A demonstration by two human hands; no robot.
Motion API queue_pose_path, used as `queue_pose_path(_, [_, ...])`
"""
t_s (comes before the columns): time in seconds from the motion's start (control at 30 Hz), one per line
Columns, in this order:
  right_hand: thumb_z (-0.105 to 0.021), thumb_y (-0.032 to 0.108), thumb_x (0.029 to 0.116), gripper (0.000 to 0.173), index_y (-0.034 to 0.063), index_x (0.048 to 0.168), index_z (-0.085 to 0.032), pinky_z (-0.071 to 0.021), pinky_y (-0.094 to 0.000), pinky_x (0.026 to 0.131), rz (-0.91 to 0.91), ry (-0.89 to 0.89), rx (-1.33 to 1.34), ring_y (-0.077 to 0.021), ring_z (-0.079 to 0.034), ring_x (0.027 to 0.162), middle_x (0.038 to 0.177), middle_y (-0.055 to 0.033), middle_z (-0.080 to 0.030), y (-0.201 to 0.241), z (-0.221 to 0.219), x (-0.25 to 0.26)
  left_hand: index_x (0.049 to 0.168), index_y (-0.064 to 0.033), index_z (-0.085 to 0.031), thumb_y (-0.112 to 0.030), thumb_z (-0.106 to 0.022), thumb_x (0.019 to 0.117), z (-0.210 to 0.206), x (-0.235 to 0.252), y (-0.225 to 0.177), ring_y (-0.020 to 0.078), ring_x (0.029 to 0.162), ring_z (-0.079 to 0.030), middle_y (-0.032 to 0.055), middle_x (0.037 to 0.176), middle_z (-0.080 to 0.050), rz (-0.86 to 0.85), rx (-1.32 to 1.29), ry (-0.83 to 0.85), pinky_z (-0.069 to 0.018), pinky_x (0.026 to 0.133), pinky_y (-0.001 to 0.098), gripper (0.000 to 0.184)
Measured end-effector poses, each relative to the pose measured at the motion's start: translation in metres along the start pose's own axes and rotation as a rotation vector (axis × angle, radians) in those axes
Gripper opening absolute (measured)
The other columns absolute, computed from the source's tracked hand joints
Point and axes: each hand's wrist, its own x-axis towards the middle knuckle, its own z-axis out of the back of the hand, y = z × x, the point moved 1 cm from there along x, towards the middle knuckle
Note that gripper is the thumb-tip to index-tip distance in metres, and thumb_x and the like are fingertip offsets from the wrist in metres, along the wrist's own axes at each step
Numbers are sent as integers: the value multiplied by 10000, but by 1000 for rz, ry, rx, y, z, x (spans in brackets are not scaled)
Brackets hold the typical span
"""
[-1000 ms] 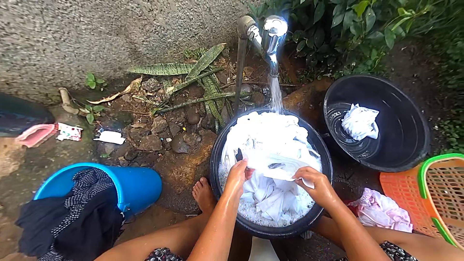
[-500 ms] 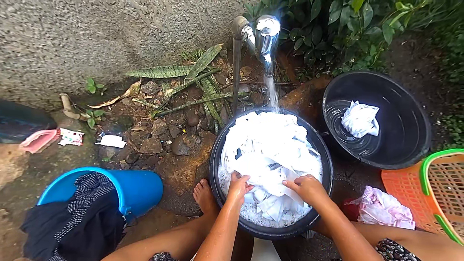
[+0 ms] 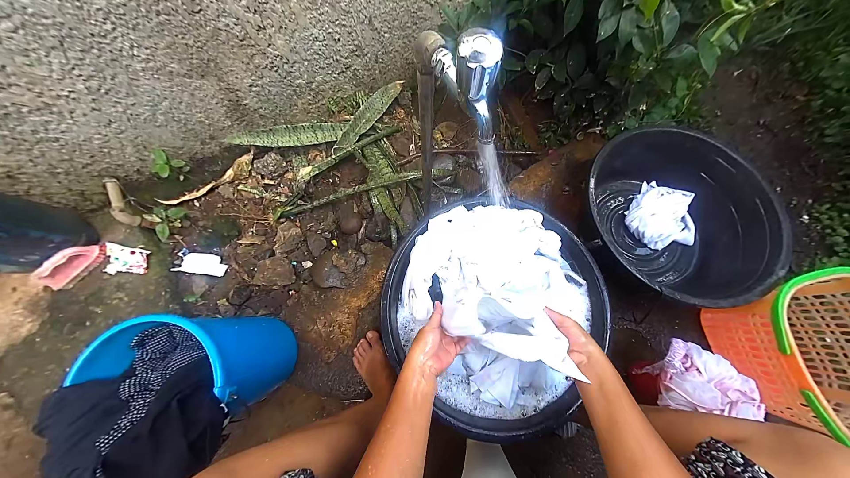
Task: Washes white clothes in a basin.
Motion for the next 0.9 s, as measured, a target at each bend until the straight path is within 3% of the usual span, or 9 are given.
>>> queue_pose_path(0.07, [-302,201,1114,382,54,1035,-645,-615,-283,711,53,-4,-65,-115,-722,786,849,-66,-734,11,9,-3,1215,-61,-550,-449,-335,1105,3,2,-9,186,820,-692,106,969,-680,-99,-123,-48,-591,737,322,456])
queue_pose_path(0.13, [-515,152,1063,198,29,1127,-657,-580,-298,750,186,-318,-348,-117,-688,830,930,-77,-713,22,15,-4,898,-123,-531,-369,-363,1116,5,6,-22,99,608,-631,-1,699,-606,-202,-175,-136,-584,627,248,369])
queue_pose_path(0.23, [-679,119,952,488,-49,1388,-538,-486,-467,1017,450,-486,-1041,-326,-593,1184,1350,-245,-571,38,16,-9,1076,-47,-552,-273,-380,1124,13,8,-35,159,759,-673,58,885,-638,-319,-18,-135,-592,734,318,288])
queue_pose_path(0.33, [-618,150,971,264,-41,1127,-711,-557,-493,887,619,-310,-1412,-332,-685,972,1119,-235,-687,31,-16,-23,987,-45,-584,-247,-369,1119,5,6,-22,105,605,-580,34,805,-628,-331,253,-14,-528,596,244,323])
queue_pose_path(0.47, [-613,145,966,259,-17,1139,-717,-488,-613,989,31,70,-1763,-408,-651,1138,1165,-238,-697,-13,-48,-21,1036,9,-670,-183,-475,1067,-14,0,13,109,721,-651,57,930,-698,-262,934,328,-567,720,289,275])
queue_pose_path(0.57, [-670,116,930,381,12,1295,-637,-538,-566,941,80,-74,-1836,-413,-646,1138,1358,-239,-573,-47,-26,-5,1303,-29,-622,-185,-612,1009,-30,9,36,254,1051,-670,170,1273,-631,-343,1450,300,-535,965,428,333])
queue_pose_path(0.67, [-571,117,1006,279,59,1249,-694,-556,-521,912,308,-160,-1817,-375,-673,1111,1314,-200,-633,-60,-5,3,1458,-92,-535,-209,-606,1018,-35,20,48,316,1219,-615,189,1409,-561,-353,1695,178,-485,1064,466,460])
queue_pose_path(0.77, [-483,103,1048,282,31,1195,-713,-553,-503,928,338,-144,-1773,-355,-690,1088,1264,-195,-664,-51,-3,1,1399,-107,-613,-260,-547,1051,-34,27,53,324,1231,-607,184,1337,-612,-392,1810,134,-466,1075,471,387])
queue_pose_path(0.9, [-585,110,996,238,-18,1161,-701,-561,-461,905,447,-175,-1611,-321,-688,1004,1180,-207,-665,-44,-10,-8,1297,-64,-656,-334,-522,1062,-41,24,51,360,1243,-597,205,1324,-610,-402,1929,111,-476,1048,511,382])
